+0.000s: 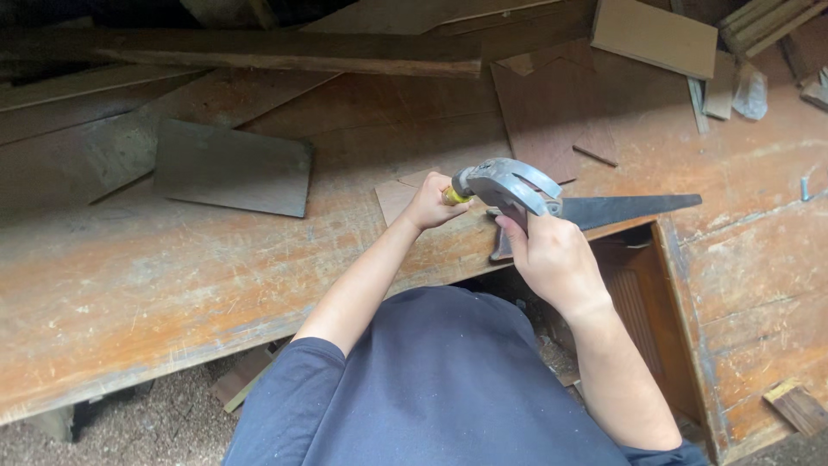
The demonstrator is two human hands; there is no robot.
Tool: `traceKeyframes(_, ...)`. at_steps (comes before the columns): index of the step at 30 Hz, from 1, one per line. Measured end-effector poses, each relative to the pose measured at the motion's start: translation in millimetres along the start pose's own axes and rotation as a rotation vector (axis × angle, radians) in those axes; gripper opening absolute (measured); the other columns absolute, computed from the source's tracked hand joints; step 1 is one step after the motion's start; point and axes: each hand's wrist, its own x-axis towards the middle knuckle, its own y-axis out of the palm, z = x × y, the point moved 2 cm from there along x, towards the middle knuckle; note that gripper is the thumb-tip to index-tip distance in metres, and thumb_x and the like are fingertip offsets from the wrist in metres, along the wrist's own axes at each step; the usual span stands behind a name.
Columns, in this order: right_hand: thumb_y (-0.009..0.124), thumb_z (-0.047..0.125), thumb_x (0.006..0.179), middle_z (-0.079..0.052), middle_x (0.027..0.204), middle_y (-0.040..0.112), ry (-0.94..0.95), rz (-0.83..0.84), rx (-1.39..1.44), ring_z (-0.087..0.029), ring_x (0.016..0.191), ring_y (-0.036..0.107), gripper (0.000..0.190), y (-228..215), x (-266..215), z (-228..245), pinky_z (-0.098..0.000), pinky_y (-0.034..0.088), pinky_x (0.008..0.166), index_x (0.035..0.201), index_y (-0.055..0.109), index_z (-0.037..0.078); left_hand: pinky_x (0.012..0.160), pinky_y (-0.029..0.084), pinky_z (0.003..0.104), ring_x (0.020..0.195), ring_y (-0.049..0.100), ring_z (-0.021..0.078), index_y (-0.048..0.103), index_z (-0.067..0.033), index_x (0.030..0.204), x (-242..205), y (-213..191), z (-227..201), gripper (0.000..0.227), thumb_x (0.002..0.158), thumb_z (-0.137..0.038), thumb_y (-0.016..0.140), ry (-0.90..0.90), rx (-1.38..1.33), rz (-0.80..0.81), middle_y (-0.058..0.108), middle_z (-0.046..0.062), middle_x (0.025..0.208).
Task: The person repeatedly strikes a yellow-handled chisel with a claw hammer on a small wooden piece placed on a workbench. The person holds the chisel steady with the left hand and swings the hammer with the right hand throughout the clip.
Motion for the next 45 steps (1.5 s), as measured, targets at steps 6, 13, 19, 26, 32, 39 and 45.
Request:
traceKeyframes(6,0.067,0.021,0.100,-0.024,0.080,0.069,0.004,-0.034,0.045,-0.045,0.075,0.069,0.022,-5.9,-6.7,6.4,-0.0507,0.054,0.064,0.105,0.064,-0.001,0.052,0.044,0.032,0.050,0.052,0.0141,0.066,-0.0019,0.072,1.3,1.6,-4.1,0.021,0.082,-0.012,0.081,-0.037,-0.024,-0.005,0.059,0.009,0.059)
traceKeyframes(13,0.067,0.017,0.101,-0.021,0.083,0.072,0.017,-0.138,0.106,-0.038,0.076,0.073,0.021,-20.0,-13.3,28.4,-0.0443,0.057,0.066,0.110,0.066,-0.001,0.063,0.051,0.030,0.065,0.062,0.0106,0.072,-0.0009,0.088,2.3,-7.0,-3.8,0.011,0.085,-0.011,0.075,0.014,-0.149,-0.041,0.070,0.005,0.075)
traceKeyframes(19,0.060,0.016,0.115,-0.007,0.084,0.066,-0.070,-0.509,0.391,-0.014,0.066,0.063,0.019,-71.6,-50.6,70.5,-0.0262,0.053,0.064,0.121,0.063,-0.002,0.055,0.044,0.030,0.057,0.051,0.0100,0.059,-0.0043,0.070,-1.8,-12.5,15.1,0.025,0.083,-0.013,0.079,-0.119,-0.102,-0.067,0.056,0.002,0.061)
traceKeyframes(26,0.055,0.018,0.112,-0.022,0.096,0.068,-0.281,-0.518,-0.138,-0.036,0.077,0.068,0.021,-17.9,-27.8,63.0,-0.0441,0.055,0.077,0.126,0.054,0.002,0.056,0.045,0.032,0.055,0.053,0.0144,0.062,-0.0024,0.072,-2.3,-6.2,6.5,0.024,0.083,-0.013,0.080,-0.031,-0.040,-0.011,0.058,0.008,0.063)
traceKeyframes(32,0.069,0.021,0.098,-0.022,0.079,0.070,0.076,-0.030,0.066,-0.041,0.072,0.071,0.024,8.6,-15.5,36.9,-0.0482,0.056,0.062,0.114,0.068,0.002,0.061,0.052,0.032,0.059,0.064,0.0182,0.069,-0.0029,0.079,2.8,-6.2,-2.3,0.018,0.075,-0.015,0.082,0.063,-0.052,0.025,0.067,0.016,0.071)
traceKeyframes(39,0.068,0.015,0.096,-0.016,0.080,0.073,0.045,0.027,0.321,-0.033,0.072,0.074,0.020,10.9,-15.4,15.0,-0.0394,0.057,0.066,0.110,0.067,0.000,0.058,0.046,0.033,0.057,0.052,0.0215,0.064,-0.0015,0.071,-16.5,-0.9,13.9,0.022,0.077,-0.011,0.083,-0.058,0.058,0.010,0.057,0.017,0.067)
traceKeyframes(45,0.070,0.011,0.098,-0.014,0.086,0.069,-0.158,-0.205,0.161,-0.029,0.077,0.066,0.015,-47.3,-20.8,-16.4,-0.0400,0.053,0.075,0.111,0.067,0.004,0.061,0.052,0.030,0.061,0.065,0.0163,0.072,-0.0032,0.083,-5.9,9.0,4.7,0.015,0.073,-0.007,0.083,-0.058,-0.083,0.007,0.070,0.011,0.071)
